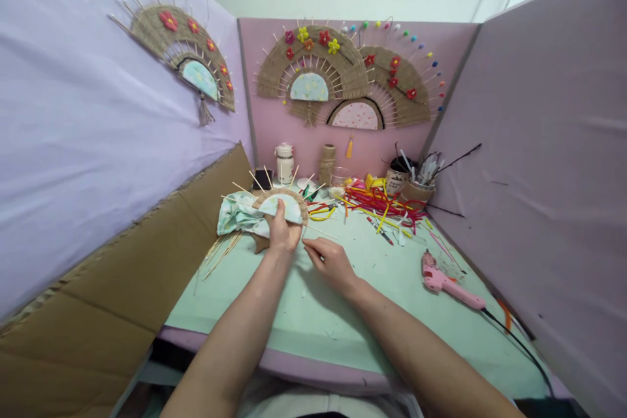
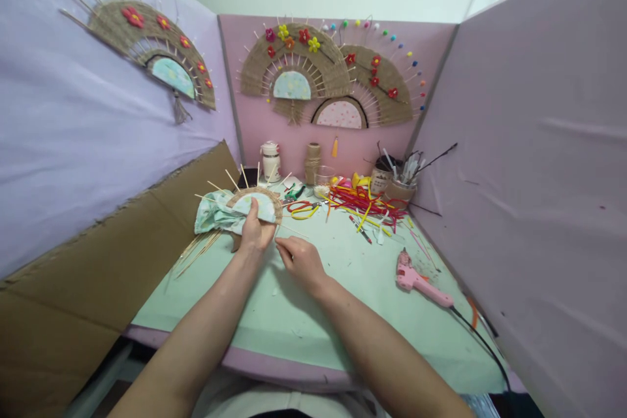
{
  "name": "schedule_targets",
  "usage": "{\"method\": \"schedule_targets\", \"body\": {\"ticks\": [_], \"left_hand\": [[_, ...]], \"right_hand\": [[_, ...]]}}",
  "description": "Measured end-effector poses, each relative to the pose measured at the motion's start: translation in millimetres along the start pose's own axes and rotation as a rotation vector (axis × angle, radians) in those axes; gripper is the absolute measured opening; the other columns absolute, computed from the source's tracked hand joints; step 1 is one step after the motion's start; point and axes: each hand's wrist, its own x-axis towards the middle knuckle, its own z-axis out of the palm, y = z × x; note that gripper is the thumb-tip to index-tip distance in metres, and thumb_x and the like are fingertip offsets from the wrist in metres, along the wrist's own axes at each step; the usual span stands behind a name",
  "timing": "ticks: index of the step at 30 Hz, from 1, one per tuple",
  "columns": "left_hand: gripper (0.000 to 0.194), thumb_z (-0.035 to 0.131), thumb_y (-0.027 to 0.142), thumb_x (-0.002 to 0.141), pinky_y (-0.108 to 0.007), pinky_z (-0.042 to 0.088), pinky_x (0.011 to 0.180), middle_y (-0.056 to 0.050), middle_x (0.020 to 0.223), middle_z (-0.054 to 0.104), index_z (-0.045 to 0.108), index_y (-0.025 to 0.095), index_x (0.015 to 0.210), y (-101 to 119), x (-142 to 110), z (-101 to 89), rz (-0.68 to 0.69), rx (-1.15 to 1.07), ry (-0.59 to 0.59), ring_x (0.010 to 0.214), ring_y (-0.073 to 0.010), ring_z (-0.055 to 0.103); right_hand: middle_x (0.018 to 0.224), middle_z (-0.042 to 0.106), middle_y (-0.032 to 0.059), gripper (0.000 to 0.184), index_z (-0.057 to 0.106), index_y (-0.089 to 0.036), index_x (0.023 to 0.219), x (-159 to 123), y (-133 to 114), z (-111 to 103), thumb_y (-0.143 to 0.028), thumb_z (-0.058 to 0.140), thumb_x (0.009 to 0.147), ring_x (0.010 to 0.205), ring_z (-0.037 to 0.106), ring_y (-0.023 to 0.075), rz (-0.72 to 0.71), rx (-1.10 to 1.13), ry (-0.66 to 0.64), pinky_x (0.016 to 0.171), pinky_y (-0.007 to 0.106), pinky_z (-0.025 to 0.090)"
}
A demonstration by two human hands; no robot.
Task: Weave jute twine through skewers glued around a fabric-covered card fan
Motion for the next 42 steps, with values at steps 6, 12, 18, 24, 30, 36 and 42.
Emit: {"method": "schedule_targets", "body": {"ticks": [6, 12, 18, 24, 30, 36, 42], "left_hand": [[0.033, 0.04, 0.034, 0.093, -0.029, 0.052, 0.084, -0.009, 0.095, 0.07, 0.059, 0.015, 0.111, -0.1, 2.3, -1.3, -0.034, -0.05, -0.031, 0.089, -0.0159, 0.066], [0.029, 0.045, 0.028, 0.091, -0.033, 0.052, 0.086, -0.009, 0.091, 0.07, 0.059, 0.013, 0.112, -8.7, -7.0, 2.0, -0.202, -0.031, -0.036, 0.086, -0.0179, 0.067], [0.027, 0.051, 0.001, 0.08, -0.026, 0.053, 0.082, -0.005, 0.087, 0.07, 0.06, 0.014, 0.102, -24.2, -15.7, 1.5, -0.263, 0.047, -0.031, 0.078, -0.0131, 0.067], [0.017, 0.059, 0.006, 0.077, -0.036, 0.054, 0.081, -0.004, 0.078, 0.069, 0.06, 0.014, 0.091, -19.3, -18.1, -2.8, -0.396, 0.199, -0.107, 0.07, -0.0141, 0.066], [0.017, 0.056, 0.014, 0.082, -0.048, 0.049, 0.09, -0.011, 0.087, 0.07, 0.06, 0.011, 0.098, -13.8, -19.5, -4.5, -0.568, 0.262, -0.235, 0.081, -0.02, 0.067], [0.019, 0.052, 0.015, 0.084, -0.043, 0.053, 0.085, -0.011, 0.088, 0.07, 0.058, 0.01, 0.102, -14.0, -16.7, -5.5, -0.562, 0.259, -0.23, 0.081, -0.0204, 0.067], [0.017, 0.053, 0.012, 0.083, -0.043, 0.052, 0.087, -0.008, 0.084, 0.069, 0.057, 0.012, 0.1, -11.2, -13.7, -5.5, -0.479, 0.278, -0.198, 0.08, -0.0187, 0.067]], "right_hand": [[0.09, 0.071, 0.0061, 0.023, 0.07, -0.02, 0.088, 5.3, 12.8, -2.5, -0.029, 0.049, 0.086, 0.081, 0.062, 0.0195, 0.153, 0.122, 0.046, 0.078, 0.03, 0.044], [0.076, 0.067, 0.005, 0.028, 0.068, -0.017, 0.077, 14.4, 21.3, -17.0, -0.039, 0.052, 0.082, 0.071, 0.058, 0.0185, 0.285, 0.215, 0.182, 0.065, 0.027, 0.042], [0.079, 0.067, 0.0065, 0.026, 0.066, -0.017, 0.077, 18.4, 24.9, -34.0, -0.04, 0.055, 0.08, 0.072, 0.058, 0.0188, 0.269, 0.2, 0.375, 0.067, 0.028, 0.044], [0.079, 0.066, 0.0065, 0.023, 0.064, -0.018, 0.074, 18.7, 23.6, -41.4, -0.038, 0.054, 0.08, 0.072, 0.057, 0.0188, 0.225, 0.163, 0.397, 0.067, 0.029, 0.044], [0.072, 0.062, 0.0041, 0.028, 0.063, -0.017, 0.075, 20.2, 26.7, -52.6, -0.043, 0.053, 0.081, 0.065, 0.052, 0.0169, 0.301, 0.199, 0.395, 0.06, 0.027, 0.039], [0.068, 0.059, 0.0026, 0.031, 0.064, -0.017, 0.075, 21.1, 29.7, -51.6, -0.045, 0.054, 0.079, 0.059, 0.047, 0.0147, 0.296, 0.209, 0.4, 0.056, 0.026, 0.037], [0.069, 0.062, 0.0035, 0.029, 0.066, -0.017, 0.073, 23.5, 36.5, -60.9, -0.044, 0.057, 0.077, 0.059, 0.05, 0.0151, 0.252, 0.173, 0.362, 0.056, 0.026, 0.037]]}}
